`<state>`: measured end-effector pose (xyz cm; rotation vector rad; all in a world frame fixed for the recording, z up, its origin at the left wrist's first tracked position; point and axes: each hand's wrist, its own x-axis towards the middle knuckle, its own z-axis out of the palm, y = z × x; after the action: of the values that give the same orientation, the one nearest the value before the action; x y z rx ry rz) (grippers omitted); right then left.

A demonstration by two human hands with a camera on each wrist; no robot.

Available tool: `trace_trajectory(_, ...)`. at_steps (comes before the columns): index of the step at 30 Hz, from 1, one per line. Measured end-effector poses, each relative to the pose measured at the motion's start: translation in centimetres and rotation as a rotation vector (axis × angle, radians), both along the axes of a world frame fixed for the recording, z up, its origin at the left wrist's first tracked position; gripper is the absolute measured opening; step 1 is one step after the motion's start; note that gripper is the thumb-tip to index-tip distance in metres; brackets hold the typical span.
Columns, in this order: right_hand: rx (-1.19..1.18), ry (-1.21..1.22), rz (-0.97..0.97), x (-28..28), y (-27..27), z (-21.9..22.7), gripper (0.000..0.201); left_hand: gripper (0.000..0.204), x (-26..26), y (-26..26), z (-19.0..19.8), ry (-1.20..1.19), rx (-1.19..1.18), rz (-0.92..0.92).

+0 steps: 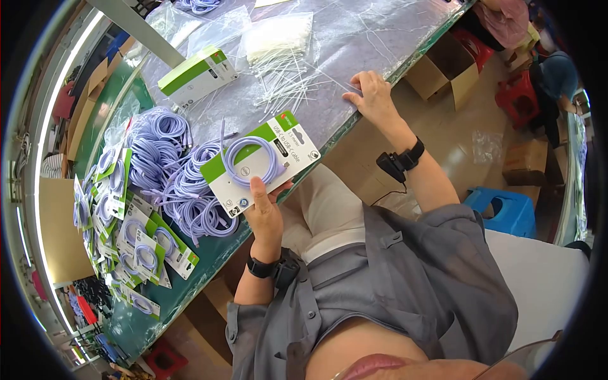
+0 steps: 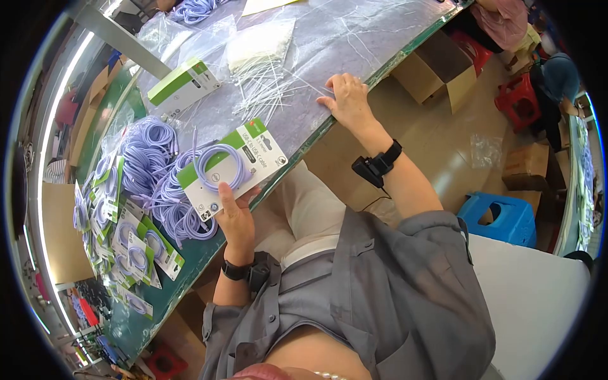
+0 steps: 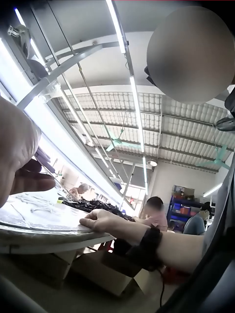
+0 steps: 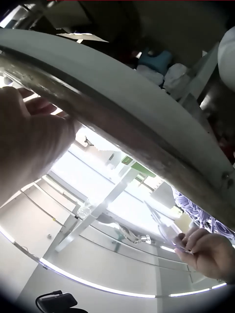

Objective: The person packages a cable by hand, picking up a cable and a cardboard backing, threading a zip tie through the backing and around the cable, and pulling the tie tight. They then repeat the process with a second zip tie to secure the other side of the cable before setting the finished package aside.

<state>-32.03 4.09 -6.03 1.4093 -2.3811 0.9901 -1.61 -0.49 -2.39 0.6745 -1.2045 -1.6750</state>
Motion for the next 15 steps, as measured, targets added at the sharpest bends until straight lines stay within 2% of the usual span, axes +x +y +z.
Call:
trace_trajectory(1, -0.005, 0.0, -0.004, -0.3, 0.1, 0.0, 0.024, 0.035, -0.1, 0.0, 0.1, 0.015, -0.008, -0.005)
trace_trajectory(3, -0.119, -0.306, 0.164, -1.1, 0.6, 0.2, 0.022, 0.035, -0.3, 0.0, 0.0, 0.012, -0.011, -0.007)
trace_trajectory(4, -0.12, -0.307, 0.162, -1.5, 0.9, 0.1, 0.022, 0.035, -0.3, 0.2, -0.1, 0.007, -0.006, -0.006)
trace_trajectory(6, -0.19, 0.03, 0.17, -2.3, 1.3, -0.3, 0.02, 0.036, -0.4, 0.4, -0.1, 0.003, -0.004, -0.02)
trace_trajectory(7, -0.192, 0.027, 0.169, -2.6, 1.3, -0.3, 0.02, 0.036, -0.5, 0.5, -0.1, -0.001, 0.001, -0.029)
trace_trajectory(9, -0.037, 0.131, 0.137, -2.7, 1.1, -0.3, 0.018, 0.037, -0.8, 0.5, -0.1, 0.025, 0.043, -0.05)
trace_trajectory(10, -0.043, 0.119, 0.148, -2.7, 1.0, -0.3, 0.018, 0.037, -0.9, 0.5, 0.1, 0.051, 0.086, -0.063)
trace_trajectory(12, 0.093, 0.178, 0.08, -2.1, 0.9, -0.1, 0.016, 0.039, -1.3, 0.3, 0.5, 0.17, 0.176, -0.07)
trace_trajectory(14, 0.008, 0.225, 0.163, 0.5, 1.5, 2.5, 0.012, 0.039, -1.7, -0.2, 1.0, 0.315, 0.259, -0.12)
trace_trajectory(15, -0.101, 0.057, 0.273, 2.2, 2.0, 4.3, 0.012, 0.039, -1.9, -0.7, 1.4, 0.315, 0.248, -0.09)
